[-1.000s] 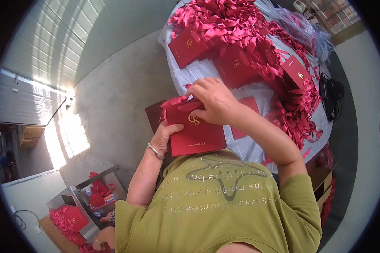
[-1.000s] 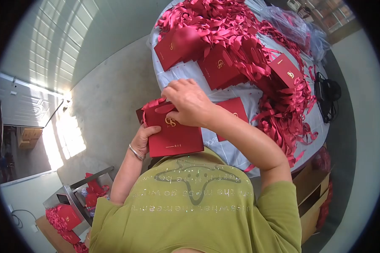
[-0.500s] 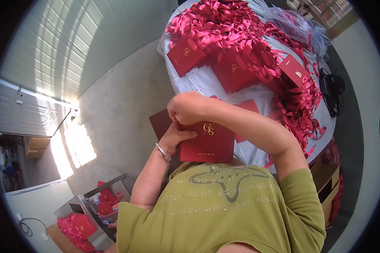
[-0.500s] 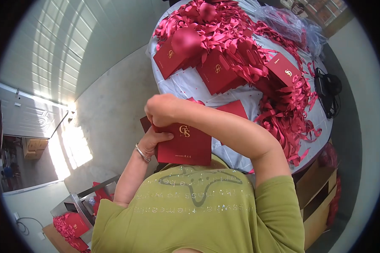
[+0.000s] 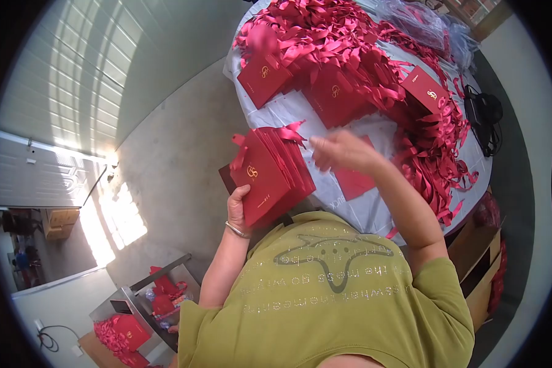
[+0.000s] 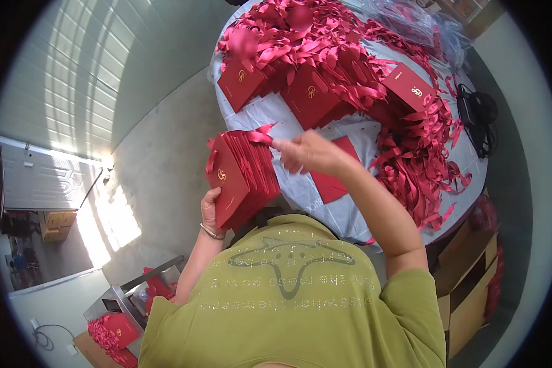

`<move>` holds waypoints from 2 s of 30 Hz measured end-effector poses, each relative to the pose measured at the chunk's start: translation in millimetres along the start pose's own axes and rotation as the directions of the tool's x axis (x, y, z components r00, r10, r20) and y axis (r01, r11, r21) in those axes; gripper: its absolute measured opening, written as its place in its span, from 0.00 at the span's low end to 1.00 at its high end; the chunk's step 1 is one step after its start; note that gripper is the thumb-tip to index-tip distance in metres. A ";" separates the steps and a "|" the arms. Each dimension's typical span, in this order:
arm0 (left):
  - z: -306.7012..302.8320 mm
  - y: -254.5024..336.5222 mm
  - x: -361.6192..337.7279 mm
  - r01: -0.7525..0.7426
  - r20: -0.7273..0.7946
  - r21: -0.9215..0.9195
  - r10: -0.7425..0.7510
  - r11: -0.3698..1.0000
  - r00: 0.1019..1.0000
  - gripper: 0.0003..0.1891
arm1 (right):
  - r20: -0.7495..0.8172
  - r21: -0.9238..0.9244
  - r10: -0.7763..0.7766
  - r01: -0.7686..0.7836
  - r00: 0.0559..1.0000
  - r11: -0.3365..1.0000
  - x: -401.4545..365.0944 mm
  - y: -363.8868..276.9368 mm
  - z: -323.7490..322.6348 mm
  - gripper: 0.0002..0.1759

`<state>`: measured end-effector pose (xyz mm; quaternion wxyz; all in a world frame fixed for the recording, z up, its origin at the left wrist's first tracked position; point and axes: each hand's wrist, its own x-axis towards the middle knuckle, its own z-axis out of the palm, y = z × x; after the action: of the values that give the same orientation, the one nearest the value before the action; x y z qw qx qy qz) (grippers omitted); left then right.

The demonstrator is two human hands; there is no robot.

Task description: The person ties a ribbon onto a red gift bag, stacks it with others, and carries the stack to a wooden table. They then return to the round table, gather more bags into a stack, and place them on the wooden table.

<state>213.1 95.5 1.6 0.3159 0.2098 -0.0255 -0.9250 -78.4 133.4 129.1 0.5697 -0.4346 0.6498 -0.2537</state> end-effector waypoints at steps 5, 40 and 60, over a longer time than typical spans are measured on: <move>22.0 1.1 13.8 0.047 0.005 0.064 -0.048 0.997 0.999 0.28 | 0.071 0.209 -0.194 0.176 0.978 0.962 3.6 9.8 21.9 0.49; 60.2 1.6 127.4 -0.669 0.794 0.457 -0.069 -0.586 0.604 0.26 | -0.291 -0.898 -0.684 0.055 0.669 0.436 8.4 1.6 27.0 0.58; 41.2 7.6 139.4 -0.652 0.787 0.477 -0.044 -0.589 0.616 0.28 | -0.741 0.408 -0.251 0.715 0.622 0.568 41.6 86.0 38.0 0.36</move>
<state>101.4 3.0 -11.3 0.3042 0.1284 -0.9036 -0.2730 -64.5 146.7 28.0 0.3440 -0.2617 0.5002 -0.7503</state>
